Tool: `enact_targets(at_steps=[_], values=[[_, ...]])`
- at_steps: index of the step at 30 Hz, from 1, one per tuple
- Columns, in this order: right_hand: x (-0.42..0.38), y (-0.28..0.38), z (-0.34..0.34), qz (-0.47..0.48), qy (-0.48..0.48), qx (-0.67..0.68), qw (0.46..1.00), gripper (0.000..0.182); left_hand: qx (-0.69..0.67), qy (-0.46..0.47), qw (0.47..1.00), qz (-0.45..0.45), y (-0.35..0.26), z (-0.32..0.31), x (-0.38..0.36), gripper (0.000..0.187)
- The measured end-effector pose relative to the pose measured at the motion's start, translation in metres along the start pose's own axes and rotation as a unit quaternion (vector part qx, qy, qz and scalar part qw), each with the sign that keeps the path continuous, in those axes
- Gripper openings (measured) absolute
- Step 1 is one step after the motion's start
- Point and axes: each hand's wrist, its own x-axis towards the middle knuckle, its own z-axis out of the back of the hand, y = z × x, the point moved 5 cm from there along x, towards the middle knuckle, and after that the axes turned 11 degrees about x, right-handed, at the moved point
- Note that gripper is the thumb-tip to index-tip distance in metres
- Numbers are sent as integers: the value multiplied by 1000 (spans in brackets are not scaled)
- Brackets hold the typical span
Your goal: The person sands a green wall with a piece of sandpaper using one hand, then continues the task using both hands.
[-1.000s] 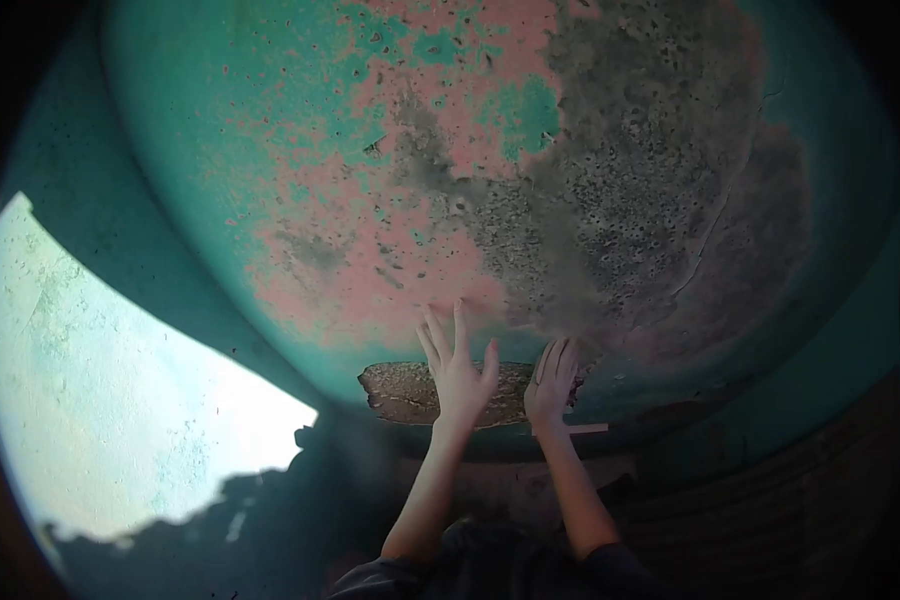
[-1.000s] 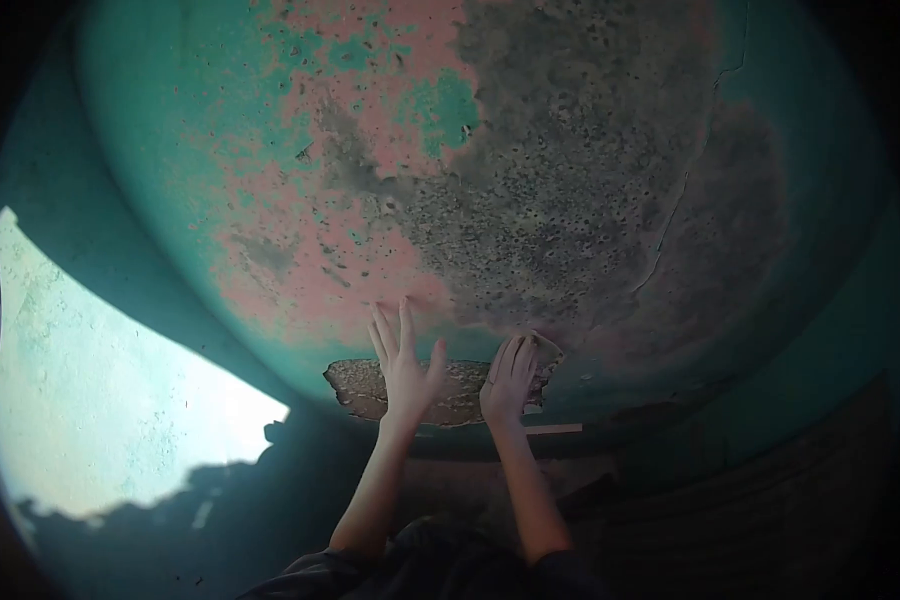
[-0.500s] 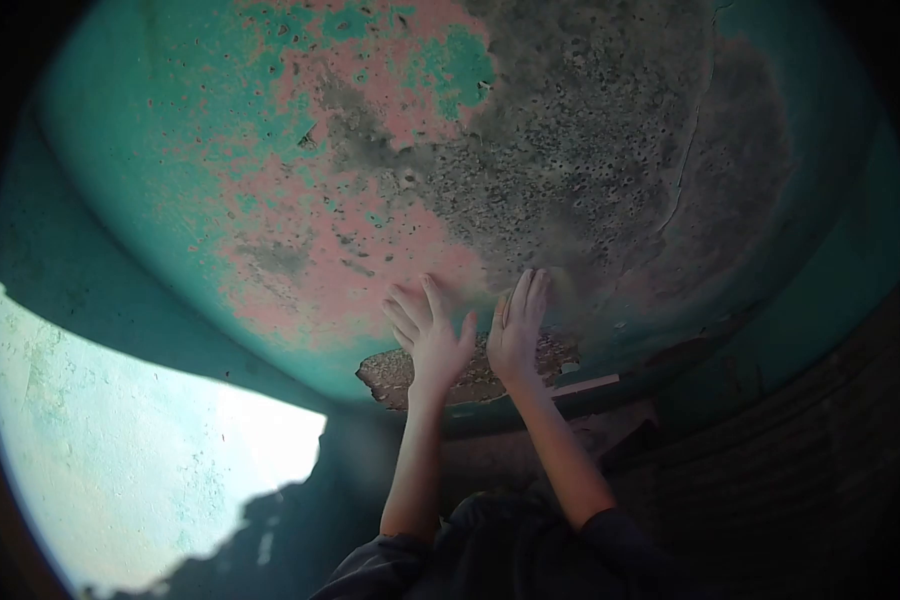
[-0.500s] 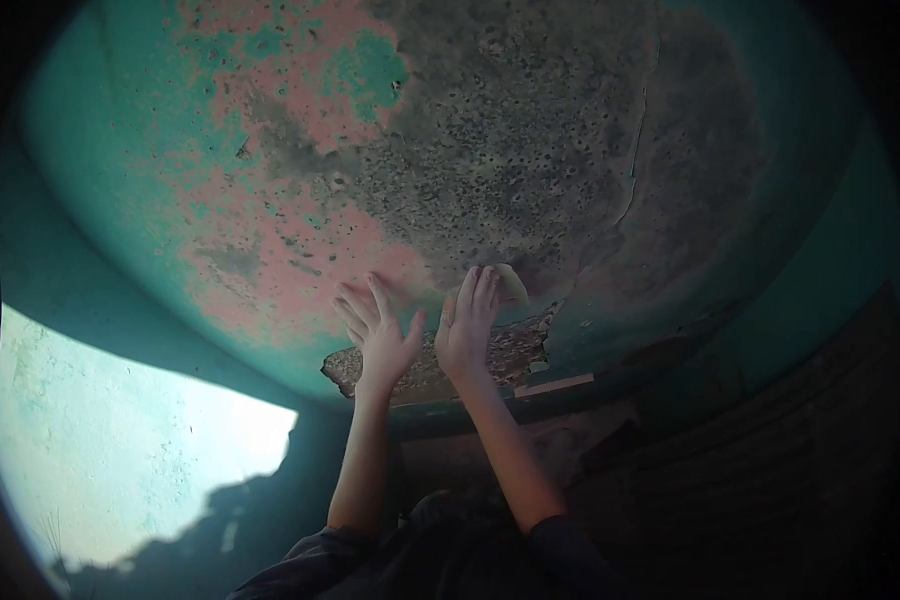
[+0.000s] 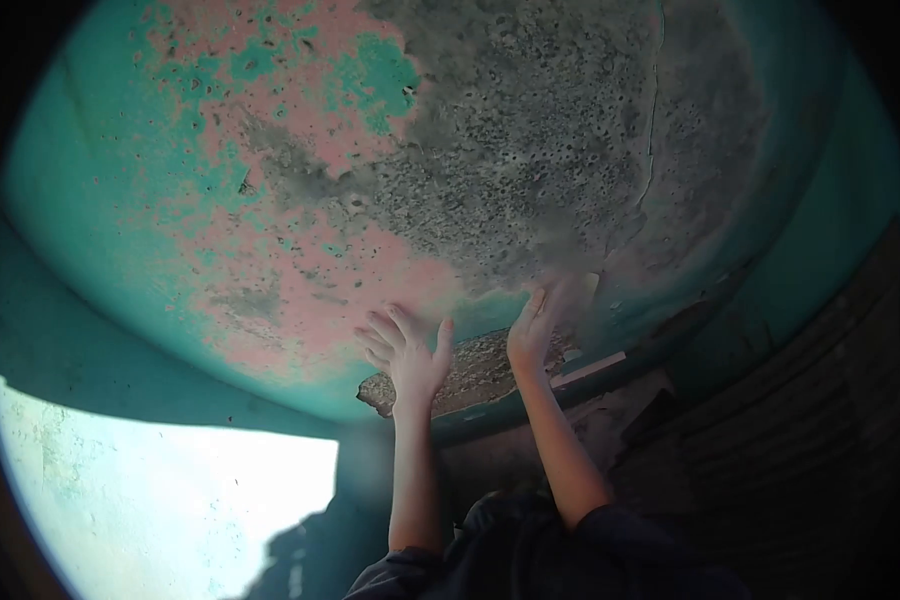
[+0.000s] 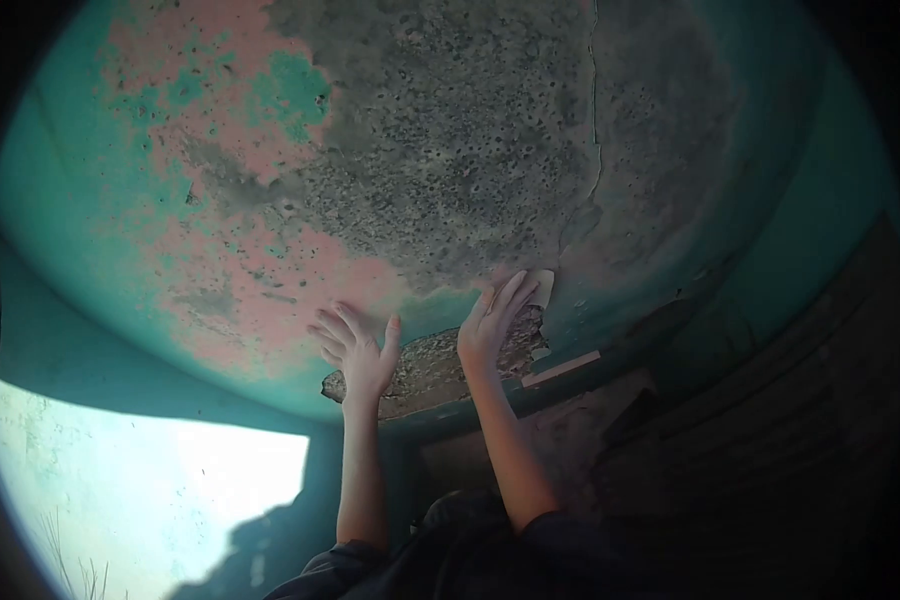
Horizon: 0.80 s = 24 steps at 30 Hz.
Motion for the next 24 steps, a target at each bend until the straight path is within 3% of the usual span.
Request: enact_targets(at_steps=[5,8,12,17,21,23,24], values=[[-65,-9,-40,92,72,-10,993,69,-5,7,1000,28,-1,-6,6,102],[-27,-19,-11,21,40,-8,999,70,-1,-2,999,37,2,-9,8,100],[-4,-6,-6,4,-31,41,999,70,15,6,998,54,1,-11,9,99],[-60,0,-47,46,91,-7,995,70,4,11,998,64,-4,-7,8,98],[5,1,-8,42,58,5,997,70,-12,-3,998,59,-3,-13,12,98],[36,6,12,19,-37,63,997,70,-28,-22,998,47,1,-20,14,99],[31,6,8,20,-30,61,998,70,-43,-46,997,33,1,-21,15,100]])
